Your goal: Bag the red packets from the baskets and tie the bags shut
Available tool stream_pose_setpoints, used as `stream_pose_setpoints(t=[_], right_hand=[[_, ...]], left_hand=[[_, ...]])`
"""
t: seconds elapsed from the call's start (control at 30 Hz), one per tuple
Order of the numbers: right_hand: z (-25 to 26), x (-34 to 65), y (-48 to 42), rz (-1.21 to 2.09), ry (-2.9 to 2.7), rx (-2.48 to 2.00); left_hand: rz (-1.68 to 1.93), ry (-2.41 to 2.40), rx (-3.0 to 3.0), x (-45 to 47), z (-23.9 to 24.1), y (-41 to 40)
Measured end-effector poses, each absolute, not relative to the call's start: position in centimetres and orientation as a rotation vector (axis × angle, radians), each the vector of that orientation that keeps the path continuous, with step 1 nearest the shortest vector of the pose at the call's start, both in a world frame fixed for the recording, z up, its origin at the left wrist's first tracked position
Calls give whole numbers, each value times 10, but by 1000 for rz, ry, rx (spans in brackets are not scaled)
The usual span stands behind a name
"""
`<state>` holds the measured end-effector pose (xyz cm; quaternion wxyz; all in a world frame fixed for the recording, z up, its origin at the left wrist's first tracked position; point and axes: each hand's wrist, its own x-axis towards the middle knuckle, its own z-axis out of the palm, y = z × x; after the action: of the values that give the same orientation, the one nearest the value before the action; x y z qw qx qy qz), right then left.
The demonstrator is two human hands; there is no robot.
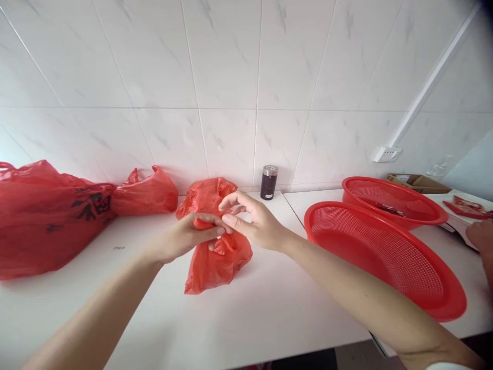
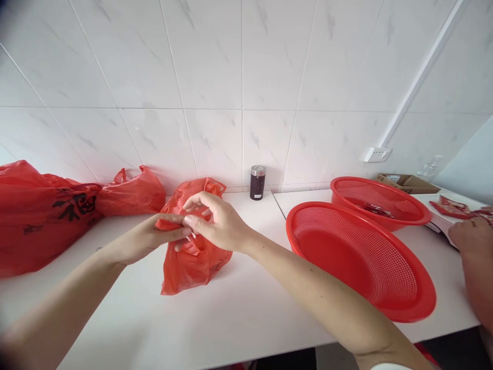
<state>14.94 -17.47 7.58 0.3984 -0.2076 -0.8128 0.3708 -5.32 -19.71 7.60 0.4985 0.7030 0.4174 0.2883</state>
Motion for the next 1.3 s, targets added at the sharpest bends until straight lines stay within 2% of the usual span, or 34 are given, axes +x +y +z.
stream_pose_setpoints(t=[0.1, 0.2, 0.33, 0.47, 0.57, 0.73, 0.9, 1.07, 1.3], right_hand=[[52, 143, -160, 1169, -1996, -647], [28, 139, -152, 1415, -1941, -632], [14, 139, -153, 1745, -1752, -514], [18, 144, -158, 1845, -1686, -513], [19, 148, -162, 1717, -1696, -541], [12, 161, -169, 1241, -1878, -706], [-26, 194, -147, 890, -2020, -1109], [-77, 215, -123, 814, -1958, -1391], [-87, 172, -138, 662, -1890, -1469]], left_hand=[[570, 1124, 1849, -44, 75, -199], [601, 1187, 1936, -40, 64, -196], [911, 1354, 2270, -39, 42, -191], [1170, 1352, 2499, -35, 29, -191], [1096, 1311, 2539, -33, 28, -192], [897, 1318, 2399, -44, 24, -200], [933, 1465, 2091, -87, -5, -220], [835, 1516, 1955, -119, -47, -233], [1088, 1690, 1954, -78, -72, -186]])
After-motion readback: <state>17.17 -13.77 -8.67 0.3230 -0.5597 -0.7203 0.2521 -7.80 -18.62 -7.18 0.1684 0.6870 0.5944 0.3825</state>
